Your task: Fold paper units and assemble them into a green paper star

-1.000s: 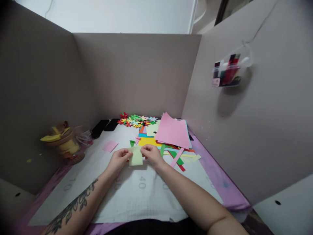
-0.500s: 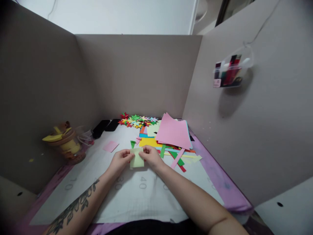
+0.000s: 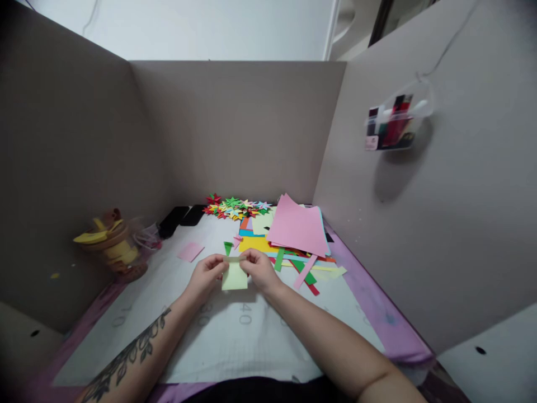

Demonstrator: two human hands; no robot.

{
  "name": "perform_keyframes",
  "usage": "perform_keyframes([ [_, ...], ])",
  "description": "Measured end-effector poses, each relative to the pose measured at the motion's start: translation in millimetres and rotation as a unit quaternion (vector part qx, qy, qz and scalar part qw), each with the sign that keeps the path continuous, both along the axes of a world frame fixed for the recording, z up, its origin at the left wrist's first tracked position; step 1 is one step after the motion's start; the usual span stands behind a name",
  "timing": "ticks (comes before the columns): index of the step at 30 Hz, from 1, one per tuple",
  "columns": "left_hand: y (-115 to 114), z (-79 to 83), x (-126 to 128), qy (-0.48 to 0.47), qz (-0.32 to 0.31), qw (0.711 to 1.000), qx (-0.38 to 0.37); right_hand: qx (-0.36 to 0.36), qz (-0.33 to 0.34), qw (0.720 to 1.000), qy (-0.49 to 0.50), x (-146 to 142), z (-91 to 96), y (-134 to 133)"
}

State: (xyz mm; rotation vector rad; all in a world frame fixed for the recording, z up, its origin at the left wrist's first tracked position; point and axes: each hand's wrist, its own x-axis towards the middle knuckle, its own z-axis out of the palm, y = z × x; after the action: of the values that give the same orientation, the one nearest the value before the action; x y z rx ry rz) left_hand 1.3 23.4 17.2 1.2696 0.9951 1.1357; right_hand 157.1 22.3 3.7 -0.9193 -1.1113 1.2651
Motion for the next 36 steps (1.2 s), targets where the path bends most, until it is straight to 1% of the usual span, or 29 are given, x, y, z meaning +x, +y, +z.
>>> perform_keyframes([
  [4, 0, 1.5, 0, 0.005, 0.012, 1.000, 0.011, -0.008, -0.011, 1.000, 0.011, -1, 4.3, -2],
  [7, 1, 2.5, 0, -0.012, 0.017, 1.000, 0.007, -0.044, -0.011, 0.998, 0.052, -3, 8.8, -4],
  [10, 1, 2.6, -1, -0.038, 0.014, 0.999, -0.011, -0.076, 0.004, 0.992, 0.096, -4, 10.8, -6],
  [13, 1, 3.5, -1, -0.063, 0.009, 0.997, -0.035, -0.061, 0.014, 0.994, 0.095, -1, 9.0, -6],
  [15, 0, 5.3, -2, -0.072, 0.008, 0.996, -0.055, -0.018, 0.014, 0.999, 0.046, 3, 7.7, -7],
  [17, -1, 7.7, -3, -0.084, 0.003, 0.994, -0.069, 0.044, 0.007, 0.998, -0.039, 8, 8.2, -8],
  [18, -1, 8.8, -3, -0.088, 0.001, 0.994, -0.071, 0.078, 0.006, 0.993, -0.087, 10, 9.3, -10],
  [21, -2, 9.7, -3, -0.059, 0.003, 0.997, -0.048, 0.175, 0.011, 0.963, -0.204, 16, 14.6, -14],
  [24, -2, 7.6, -2, -0.006, 0.009, 1.000, -0.009, 0.241, 0.019, 0.934, -0.262, 20, 19.2, -17],
  [27, -2, 6.3, -2, 0.004, 0.004, 0.999, 0.035, 0.261, 0.014, 0.923, -0.283, 20, 20.7, -17],
  [30, -4, 7.6, -1, 0.038, 0.009, 0.996, 0.081, 0.264, -0.031, 0.918, -0.295, 16, 20.1, -15],
  [33, -7, 8.9, 0, 0.087, 0.010, 0.989, 0.122, 0.274, -0.066, 0.891, -0.357, 10, 18.7, -13],
  [36, -8, 7.5, 1, 0.116, 0.005, 0.983, 0.144, 0.280, -0.058, 0.867, -0.409, 5, 16.6, -14],
])
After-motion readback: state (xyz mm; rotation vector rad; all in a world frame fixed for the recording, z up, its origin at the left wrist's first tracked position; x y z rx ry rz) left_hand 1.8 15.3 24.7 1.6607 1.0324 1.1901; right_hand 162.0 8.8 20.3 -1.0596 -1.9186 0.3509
